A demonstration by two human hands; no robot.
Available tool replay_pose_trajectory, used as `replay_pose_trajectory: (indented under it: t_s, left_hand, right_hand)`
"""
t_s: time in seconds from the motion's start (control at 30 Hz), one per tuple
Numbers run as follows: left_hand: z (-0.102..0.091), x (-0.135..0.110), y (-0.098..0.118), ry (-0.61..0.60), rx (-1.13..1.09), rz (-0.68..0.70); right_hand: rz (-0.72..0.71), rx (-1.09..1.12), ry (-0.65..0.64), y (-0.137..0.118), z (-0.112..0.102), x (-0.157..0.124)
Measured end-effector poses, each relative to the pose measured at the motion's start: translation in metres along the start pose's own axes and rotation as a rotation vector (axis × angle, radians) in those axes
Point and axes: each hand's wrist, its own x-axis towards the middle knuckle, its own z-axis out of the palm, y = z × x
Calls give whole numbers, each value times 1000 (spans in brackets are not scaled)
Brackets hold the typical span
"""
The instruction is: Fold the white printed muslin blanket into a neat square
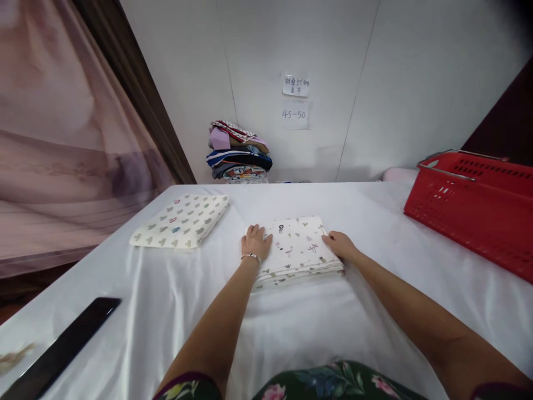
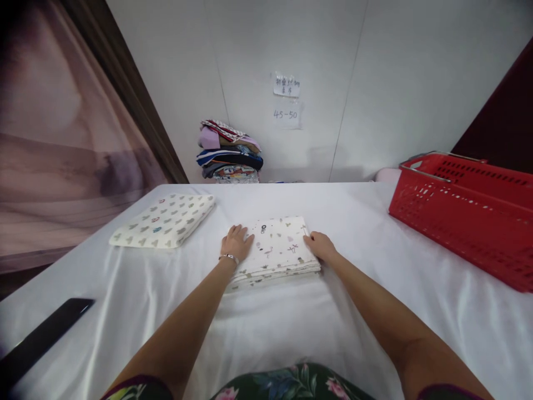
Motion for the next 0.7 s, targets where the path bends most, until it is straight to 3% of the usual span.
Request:
replay_pose_trajectory:
  t_s: [0.3,0.53,0.7]
  left_hand:
    - [-3,0,2,13,1,11]
    - [1,2,1,21,4,20]
    - [-6,5,1,-14,-22,9]
  right_hand:
    - [13,77,-23,3,-10,-22]
    - [6,263,-57,13,-1,-26]
    - [22,401,-45,17,-7,-37]
